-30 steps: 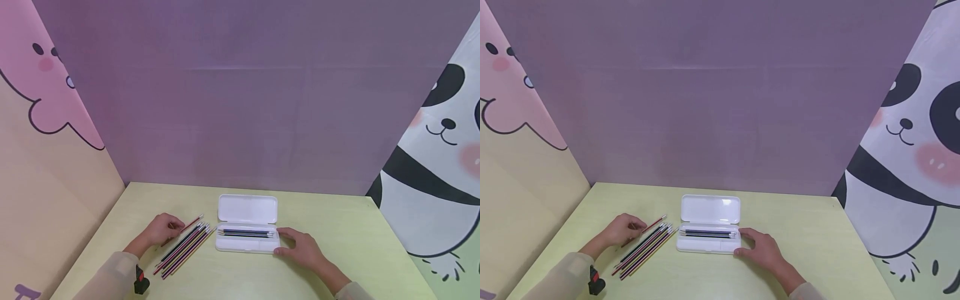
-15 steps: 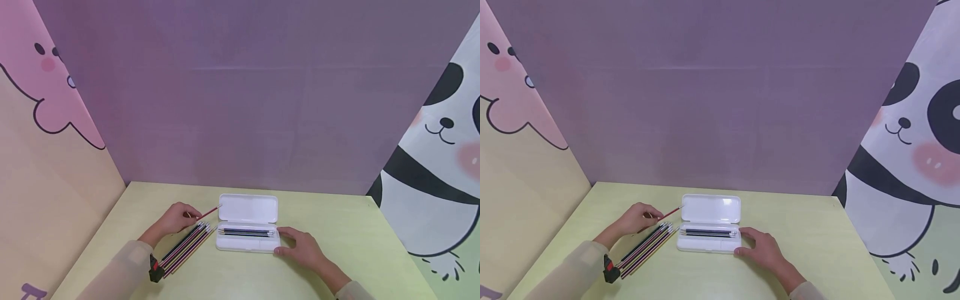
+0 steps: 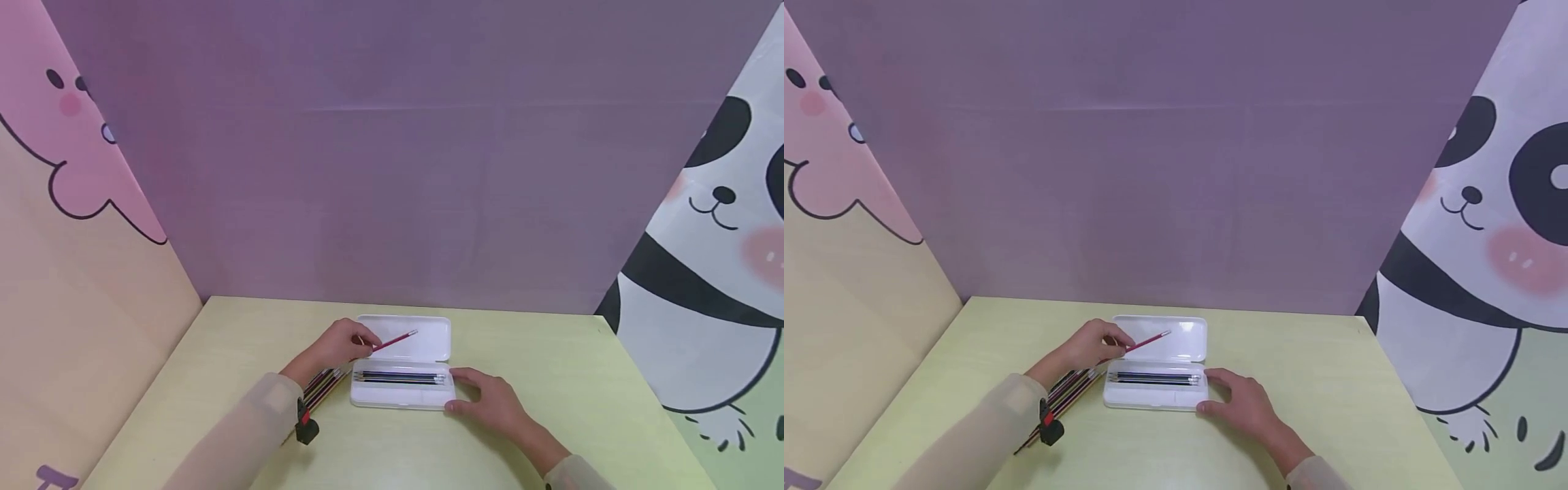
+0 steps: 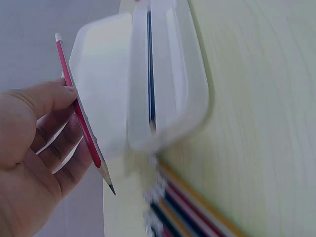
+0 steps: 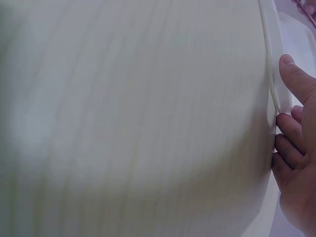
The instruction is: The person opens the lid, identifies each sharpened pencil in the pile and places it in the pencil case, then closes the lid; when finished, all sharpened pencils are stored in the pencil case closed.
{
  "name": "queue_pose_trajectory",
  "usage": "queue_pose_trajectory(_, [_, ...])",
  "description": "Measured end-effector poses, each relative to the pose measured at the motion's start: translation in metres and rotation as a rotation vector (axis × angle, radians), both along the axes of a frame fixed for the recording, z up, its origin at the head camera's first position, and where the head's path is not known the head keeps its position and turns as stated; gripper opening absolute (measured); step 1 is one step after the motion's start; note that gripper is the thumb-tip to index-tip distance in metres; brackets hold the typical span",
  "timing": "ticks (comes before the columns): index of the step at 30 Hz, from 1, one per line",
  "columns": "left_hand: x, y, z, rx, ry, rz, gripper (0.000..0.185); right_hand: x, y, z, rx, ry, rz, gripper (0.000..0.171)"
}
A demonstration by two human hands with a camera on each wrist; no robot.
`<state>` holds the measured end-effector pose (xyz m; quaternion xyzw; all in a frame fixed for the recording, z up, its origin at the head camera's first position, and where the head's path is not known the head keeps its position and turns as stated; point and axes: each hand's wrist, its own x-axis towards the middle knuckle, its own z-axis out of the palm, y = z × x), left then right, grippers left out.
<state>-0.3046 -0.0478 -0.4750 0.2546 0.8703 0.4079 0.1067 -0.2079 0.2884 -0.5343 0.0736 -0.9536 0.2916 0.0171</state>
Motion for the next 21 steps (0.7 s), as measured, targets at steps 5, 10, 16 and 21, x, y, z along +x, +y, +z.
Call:
queue_pose_trajectory(5, [-0.002,0.025,0.0,0.015,-0.017,-0.03,0.019,0.0,-0.001,0.001,-0.004,0.008,0.003,0.067])
queue_pose_trajectory(10, [-0.003,0.042,-0.009,0.019,-0.004,-0.063,0.019,0.0,-0.002,0.001,0.0,0.01,0.002,0.067])
queue_pose_trajectory(16, [0.0,0.049,-0.02,-0.012,-0.031,-0.065,0.018,0.0,-0.002,0.0,-0.007,0.001,-0.006,0.066])
queue_pose_trajectory(21, [0.004,0.051,-0.024,-0.067,0.014,-0.097,0.017,0.001,-0.001,0.001,-0.004,0.002,-0.009,0.067])
